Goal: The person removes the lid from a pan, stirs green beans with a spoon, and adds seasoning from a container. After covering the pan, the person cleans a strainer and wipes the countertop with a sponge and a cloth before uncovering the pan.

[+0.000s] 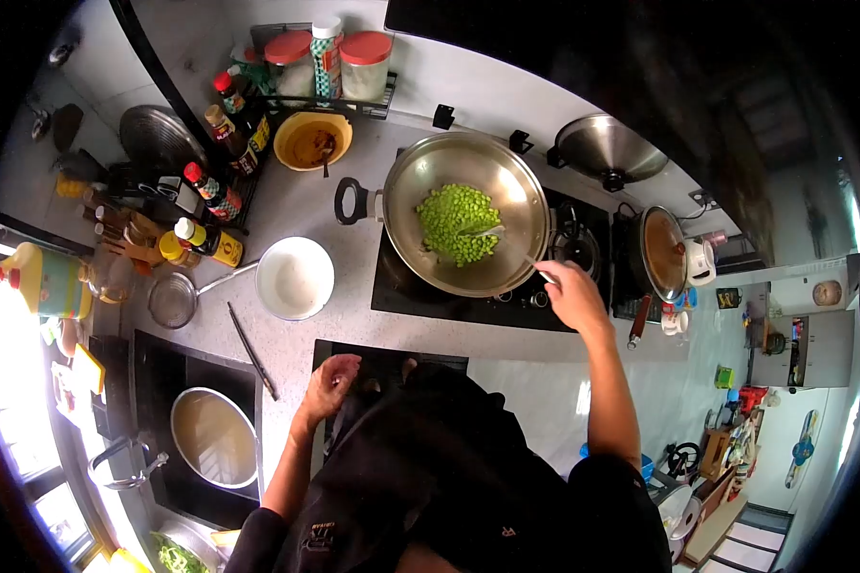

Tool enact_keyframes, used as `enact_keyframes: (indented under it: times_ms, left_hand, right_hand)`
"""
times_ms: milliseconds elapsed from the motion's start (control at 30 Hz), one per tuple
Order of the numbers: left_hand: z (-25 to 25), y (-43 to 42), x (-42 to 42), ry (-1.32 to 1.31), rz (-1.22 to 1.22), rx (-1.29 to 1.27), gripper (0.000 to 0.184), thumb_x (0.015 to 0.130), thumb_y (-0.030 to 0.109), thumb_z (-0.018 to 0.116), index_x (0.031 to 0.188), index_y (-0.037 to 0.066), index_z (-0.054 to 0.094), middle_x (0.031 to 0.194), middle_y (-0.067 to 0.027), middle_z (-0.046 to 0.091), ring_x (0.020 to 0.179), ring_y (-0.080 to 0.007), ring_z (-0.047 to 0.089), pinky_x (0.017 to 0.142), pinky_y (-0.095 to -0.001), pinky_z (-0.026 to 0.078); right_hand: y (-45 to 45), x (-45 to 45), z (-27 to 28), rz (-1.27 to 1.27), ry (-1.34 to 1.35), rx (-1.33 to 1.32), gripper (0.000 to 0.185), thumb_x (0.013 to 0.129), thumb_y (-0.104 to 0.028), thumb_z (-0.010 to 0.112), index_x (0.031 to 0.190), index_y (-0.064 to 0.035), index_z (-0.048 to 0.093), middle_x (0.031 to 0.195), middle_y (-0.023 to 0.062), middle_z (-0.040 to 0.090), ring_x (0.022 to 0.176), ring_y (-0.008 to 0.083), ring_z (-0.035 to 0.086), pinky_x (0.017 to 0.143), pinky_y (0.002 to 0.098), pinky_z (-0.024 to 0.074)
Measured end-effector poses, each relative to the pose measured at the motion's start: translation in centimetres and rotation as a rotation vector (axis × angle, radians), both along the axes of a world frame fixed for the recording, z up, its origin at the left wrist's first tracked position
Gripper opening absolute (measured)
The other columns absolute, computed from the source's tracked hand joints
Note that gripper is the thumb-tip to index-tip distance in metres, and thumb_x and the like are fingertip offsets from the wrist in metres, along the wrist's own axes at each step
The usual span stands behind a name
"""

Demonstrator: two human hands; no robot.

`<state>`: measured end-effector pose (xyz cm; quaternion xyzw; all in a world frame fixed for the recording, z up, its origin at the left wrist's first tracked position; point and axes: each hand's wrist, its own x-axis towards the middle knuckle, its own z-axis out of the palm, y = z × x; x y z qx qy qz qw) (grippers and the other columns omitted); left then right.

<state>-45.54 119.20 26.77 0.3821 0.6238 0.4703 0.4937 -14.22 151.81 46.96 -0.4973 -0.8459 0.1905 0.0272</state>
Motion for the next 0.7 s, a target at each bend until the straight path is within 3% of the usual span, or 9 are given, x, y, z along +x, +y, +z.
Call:
enact_keyframes:
  times_ms: [67,200,267,400,567,700]
  left_hand:
    - [0.1,0.2,-0.3,0.001,0.016,-0.005,0.028,0.101,0.018,0.061,0.123,0.001,0.063,0.106,-0.0090,0.070,0.097,-0.0165,0.066,0.089,-0.0333,0.053]
    - [-0.3,0.2,-0.3,0.045,-0.042,-0.058,0.024,0.099,0.007,0.059,0.122,0.001,0.061,0.117,-0.0118,0.069,0.101,-0.0192,0.068,0.088,-0.0326,0.056]
    - [-0.9,0.1,-0.1,0.019,-0.057,-0.042,0.023,0.100,0.007,0.059,0.122,0.001,0.061,0.116,-0.0115,0.069,0.102,-0.0193,0.069,0.089,-0.0329,0.056]
    - [0.3,0.3,0.3,-0.038,0.007,-0.065,0.028,0.101,0.018,0.061,0.124,0.003,0.064,0.107,-0.0093,0.071,0.103,-0.0174,0.065,0.093,-0.0340,0.052]
    - [-0.6,0.0,0.4,-0.041,0.008,-0.052,0.029,0.100,0.018,0.062,0.124,0.003,0.064,0.108,-0.0095,0.071,0.102,-0.0176,0.066,0.092,-0.0342,0.052]
    - [0.3,-0.3,0.1,-0.007,0.030,-0.063,0.028,0.100,0.019,0.062,0.124,0.003,0.064,0.107,-0.0089,0.071,0.102,-0.0168,0.065,0.091,-0.0334,0.052]
  right_hand:
    - [-0.8,0.2,1.9,-0.002,-0.042,-0.010,0.036,0.087,-0.001,0.066,0.122,-0.0122,0.066,0.103,0.0173,0.065,0.098,0.0390,0.064,0.086,0.0435,0.0510]
    - [-1.5,-0.7,-0.1,-0.008,-0.104,0.037,0.032,0.087,-0.002,0.066,0.117,-0.0131,0.068,0.104,0.0158,0.065,0.097,0.0383,0.064,0.086,0.0450,0.0512]
    - [-0.9,-1.0,-2.6,0.054,-0.034,0.130,0.033,0.087,-0.002,0.066,0.118,-0.0129,0.067,0.102,0.0160,0.065,0.096,0.0381,0.064,0.085,0.0451,0.0512]
    - [-0.7,-1.2,0.1,0.022,-0.068,0.074,0.033,0.089,-0.005,0.066,0.120,-0.0138,0.066,0.101,0.0153,0.063,0.096,0.0373,0.064,0.084,0.0458,0.0527]
    - [0.2,-1.5,-3.9,0.080,0.032,0.182,0.034,0.088,-0.003,0.065,0.120,-0.0140,0.066,0.102,0.0157,0.063,0.097,0.0374,0.064,0.084,0.0460,0.0525]
    - [-0.8,-1.5,-1.8,0.030,-0.008,0.096,0.034,0.088,-0.003,0.065,0.120,-0.0132,0.066,0.102,0.0157,0.063,0.097,0.0375,0.064,0.084,0.0463,0.0520]
